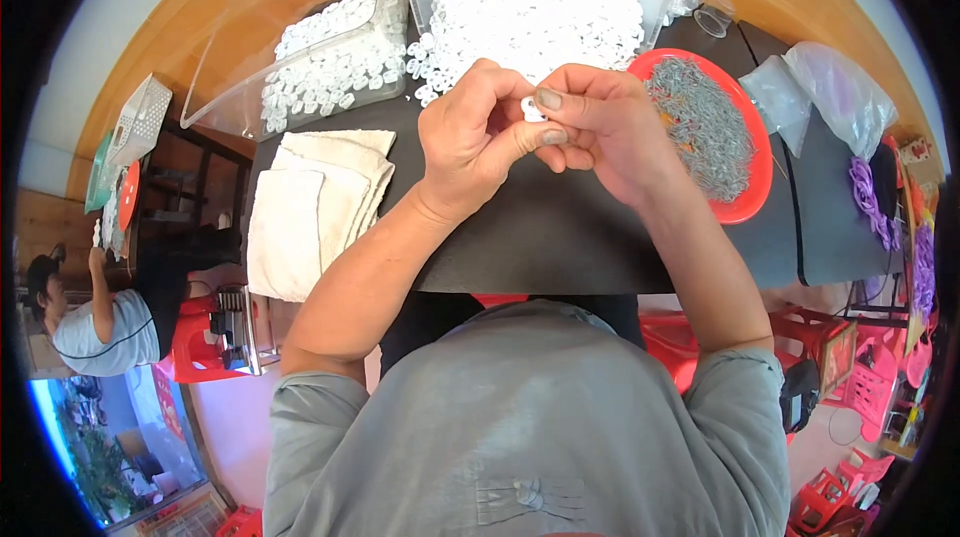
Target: Assembling small metal studs into white plastic fastener components at a manual workstation.
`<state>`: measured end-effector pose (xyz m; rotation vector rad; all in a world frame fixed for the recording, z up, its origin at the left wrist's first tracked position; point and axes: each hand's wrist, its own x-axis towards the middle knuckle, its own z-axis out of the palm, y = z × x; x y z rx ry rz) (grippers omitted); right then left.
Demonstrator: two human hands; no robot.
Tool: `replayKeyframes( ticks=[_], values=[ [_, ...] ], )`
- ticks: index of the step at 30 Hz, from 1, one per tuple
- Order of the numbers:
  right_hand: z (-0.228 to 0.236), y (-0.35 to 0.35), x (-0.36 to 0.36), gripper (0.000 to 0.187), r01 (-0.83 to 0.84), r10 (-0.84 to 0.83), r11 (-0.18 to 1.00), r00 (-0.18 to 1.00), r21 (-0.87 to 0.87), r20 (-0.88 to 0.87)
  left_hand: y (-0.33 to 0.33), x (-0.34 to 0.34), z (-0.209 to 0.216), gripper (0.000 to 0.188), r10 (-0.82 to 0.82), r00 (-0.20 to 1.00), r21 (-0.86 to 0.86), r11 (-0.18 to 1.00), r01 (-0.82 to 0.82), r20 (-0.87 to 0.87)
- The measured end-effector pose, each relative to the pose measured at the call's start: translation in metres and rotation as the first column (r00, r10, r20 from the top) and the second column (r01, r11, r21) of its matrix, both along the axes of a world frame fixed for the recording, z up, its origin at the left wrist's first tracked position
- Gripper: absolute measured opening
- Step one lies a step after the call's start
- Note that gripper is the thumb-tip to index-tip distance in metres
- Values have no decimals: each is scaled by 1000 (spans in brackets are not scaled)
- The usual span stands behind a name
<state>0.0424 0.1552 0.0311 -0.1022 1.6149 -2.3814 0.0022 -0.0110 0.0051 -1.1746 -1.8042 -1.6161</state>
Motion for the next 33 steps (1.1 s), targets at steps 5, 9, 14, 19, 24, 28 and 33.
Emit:
replayKeyframes(
  ticks=[5,9,14,19,24,28,33],
  values=[
    [-3,-3,3,16,46,-46,999,998,-18,-30,-1,-3,1,27,23,998,-22,999,-24,-53],
    [-4,-7,4,17,64,-66,997,997,-54,-46,-3,-4,3,28,36,998,-48,998,-39,-60],
    [-5,-8,3,18,56,-62,996,995,-69,-79,-4,-6,1,25,-14,999,-37,999,15,43],
    [-7,-9,1,16,350,-333,936,914,36,-230,12,1,1,17,-157,886,240,969,54,436],
    [-17,-8,-4,14,369,-346,927,911,66,-225,5,0,5,11,-130,699,145,989,38,704],
    [-11,-9,-5,12,411,-316,866,891,284,-325,1,-3,4,12,-109,686,113,993,40,720],
    [-16,-5,-9,10,468,-245,794,830,388,-501,4,-3,2,13,-102,693,81,995,63,713]
  ],
)
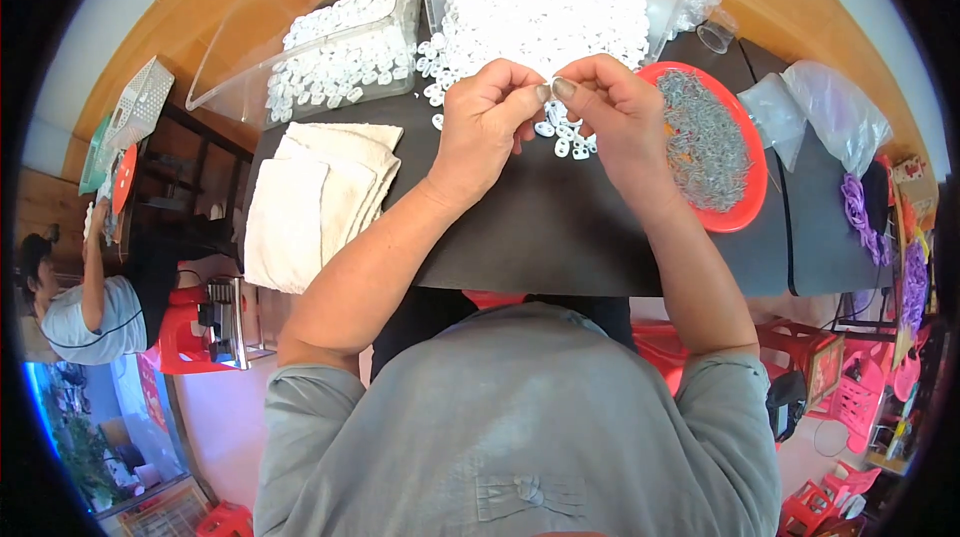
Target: Assembling small metal studs into white plastic fastener components at a manual workstation.
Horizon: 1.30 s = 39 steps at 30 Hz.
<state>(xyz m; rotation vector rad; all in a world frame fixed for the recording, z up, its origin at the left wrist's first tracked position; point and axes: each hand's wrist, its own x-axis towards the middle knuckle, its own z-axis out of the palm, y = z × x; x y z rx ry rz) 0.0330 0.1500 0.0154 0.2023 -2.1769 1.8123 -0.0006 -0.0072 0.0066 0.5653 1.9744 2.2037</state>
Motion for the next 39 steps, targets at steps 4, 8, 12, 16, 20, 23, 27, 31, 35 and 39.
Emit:
replayKeyframes(
  ticks=[4,8,12,16,20,23,27,31,35,39],
  values=[
    [0,-1,-1,10,-17,15,1000,998,20,54,-1,0,1,14,-31,999,-35,999,32,11],
    [4,-3,3,11,-40,48,997,990,-58,131,-4,-2,-1,13,-27,999,-71,997,24,-44],
    [7,3,2,12,33,4,961,991,-275,133,-8,-4,2,13,19,1000,-19,1000,-18,8],
    [10,3,1,12,84,-82,993,996,-78,36,-7,-4,6,14,21,998,10,1000,-22,52],
    [6,3,1,12,152,-99,918,982,365,-159,-6,-5,5,14,18,999,-36,999,-16,37],
    [-3,1,-5,11,221,-36,872,918,437,-394,-5,-4,4,14,8,999,-40,999,-7,42],
    [-6,4,-7,9,279,-13,786,900,552,-436,-3,-3,6,15,-13,997,-34,999,16,73],
    [-7,4,-7,7,316,-48,759,899,569,-436,-3,-3,7,15,-57,996,-39,997,60,73],
    [-7,4,-5,8,255,-10,780,918,571,-396,-4,-6,5,15,-53,995,-62,996,59,90],
    [-7,3,-4,7,261,1,767,913,586,-408,-4,-4,6,13,-55,991,-65,996,63,122]
  ],
)
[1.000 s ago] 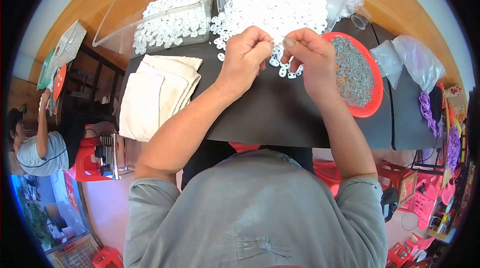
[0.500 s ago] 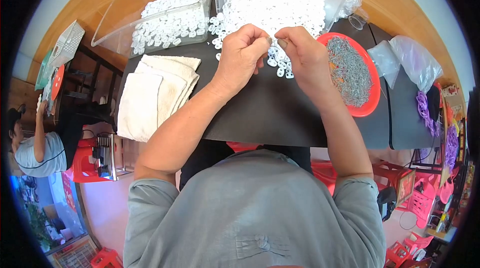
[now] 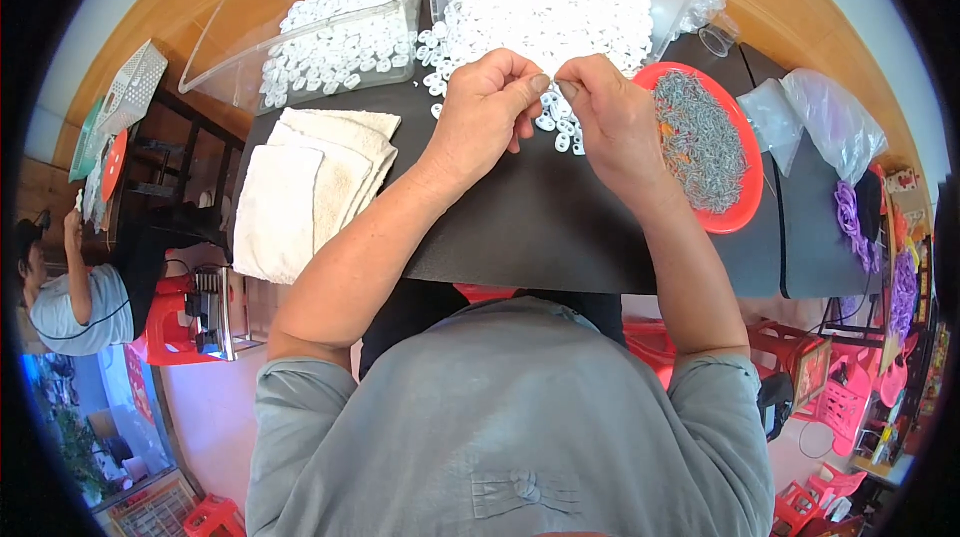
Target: Assembling small metal studs into white plastic fastener components at a manual workstation.
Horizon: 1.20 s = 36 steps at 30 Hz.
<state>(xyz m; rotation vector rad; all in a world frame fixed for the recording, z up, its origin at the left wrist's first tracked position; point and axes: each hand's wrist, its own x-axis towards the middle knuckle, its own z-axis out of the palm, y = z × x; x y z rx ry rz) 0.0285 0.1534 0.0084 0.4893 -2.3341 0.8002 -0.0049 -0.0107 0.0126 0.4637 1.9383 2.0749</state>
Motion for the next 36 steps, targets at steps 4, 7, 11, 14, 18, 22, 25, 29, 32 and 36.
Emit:
replayKeyframes(
  ticks=[4,7,11,14,18,22,25,29,32,36],
  values=[
    [0,0,0,6,23,-23,1000,1000,4,15,1,2,1,12,-15,1000,1,1000,15,8],
    [-2,-4,2,6,37,-37,999,999,14,10,0,3,0,13,-21,1000,-1,1000,21,21],
    [-10,-7,1,6,21,-21,1000,1000,-11,-6,1,3,-3,12,8,1000,-46,999,-8,10],
    [-13,-8,0,6,9,-9,999,1000,-41,-2,1,4,-3,12,24,1000,-65,998,-24,-1],
    [-11,-10,1,5,-18,15,998,999,-68,-42,2,8,-4,12,31,999,-72,997,-32,-16],
    [-8,-10,2,4,23,-19,990,999,-136,30,2,3,-5,12,26,999,-10,1000,-26,20],
    [-2,-6,2,7,33,24,961,980,-276,199,0,0,-5,12,24,998,65,997,-28,64],
    [2,1,1,9,-6,80,937,977,-348,198,-2,-1,-1,14,31,996,84,996,-38,81],
    [10,2,3,10,56,95,896,945,-440,314,-3,-2,-1,16,45,997,85,995,-50,62],
    [12,4,0,13,55,193,807,916,-588,351,-3,-2,0,17,50,998,72,996,-52,40]
  ],
)
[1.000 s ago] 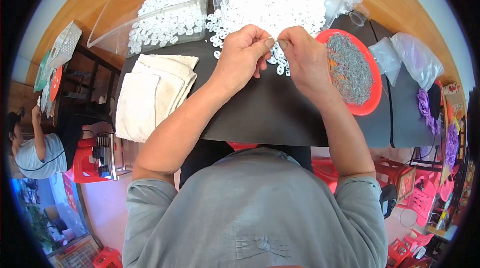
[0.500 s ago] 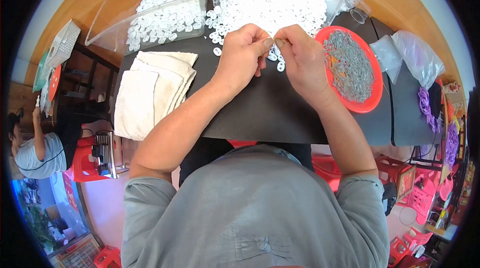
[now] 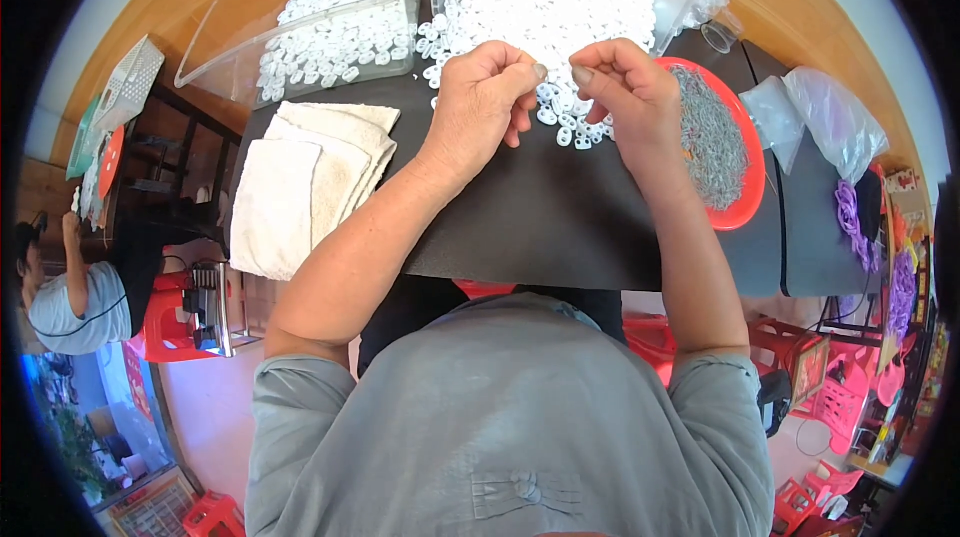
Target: Assembling small metal studs into white plastic fastener components at a manual workstation.
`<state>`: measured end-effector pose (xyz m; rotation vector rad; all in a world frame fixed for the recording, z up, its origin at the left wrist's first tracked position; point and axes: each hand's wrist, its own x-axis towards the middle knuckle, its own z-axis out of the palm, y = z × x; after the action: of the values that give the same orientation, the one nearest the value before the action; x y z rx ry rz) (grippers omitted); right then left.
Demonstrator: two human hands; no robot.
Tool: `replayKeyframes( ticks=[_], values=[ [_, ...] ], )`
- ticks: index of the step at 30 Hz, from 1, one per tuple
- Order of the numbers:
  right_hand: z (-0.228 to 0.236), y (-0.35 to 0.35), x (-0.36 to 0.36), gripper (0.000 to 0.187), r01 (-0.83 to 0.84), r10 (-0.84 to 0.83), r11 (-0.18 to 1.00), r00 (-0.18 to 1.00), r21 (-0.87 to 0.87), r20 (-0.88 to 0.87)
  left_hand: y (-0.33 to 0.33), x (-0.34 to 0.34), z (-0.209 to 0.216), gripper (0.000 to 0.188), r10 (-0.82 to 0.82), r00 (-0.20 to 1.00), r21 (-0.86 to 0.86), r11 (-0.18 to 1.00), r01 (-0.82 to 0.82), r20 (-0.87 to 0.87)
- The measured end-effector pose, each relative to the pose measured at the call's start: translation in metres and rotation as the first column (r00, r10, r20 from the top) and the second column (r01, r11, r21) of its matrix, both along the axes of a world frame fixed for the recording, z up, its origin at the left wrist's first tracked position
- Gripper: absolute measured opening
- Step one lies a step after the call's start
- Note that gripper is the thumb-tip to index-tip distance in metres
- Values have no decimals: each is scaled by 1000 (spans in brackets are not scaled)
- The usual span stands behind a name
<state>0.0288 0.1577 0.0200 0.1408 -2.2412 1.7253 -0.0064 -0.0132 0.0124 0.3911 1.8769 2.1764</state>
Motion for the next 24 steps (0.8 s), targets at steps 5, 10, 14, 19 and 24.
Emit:
replayKeyframes(
  ticks=[5,10,14,19,24],
  values=[
    [3,-3,0,20,-68,77,980,996,-188,40,1,1,0,17,12,1000,9,1000,-12,7],
    [2,-5,0,22,-81,95,971,994,-224,53,2,4,-1,17,10,1000,26,1000,-10,10],
    [1,-6,0,21,-84,96,965,995,-249,38,3,6,0,18,14,1000,32,999,-15,7],
    [2,-9,1,20,-70,83,953,996,-294,35,3,7,-1,18,10,1000,25,1000,-10,-1],
    [0,-15,2,20,-94,117,952,991,-292,63,5,9,-4,18,3,1000,50,999,-2,-11]
  ],
)
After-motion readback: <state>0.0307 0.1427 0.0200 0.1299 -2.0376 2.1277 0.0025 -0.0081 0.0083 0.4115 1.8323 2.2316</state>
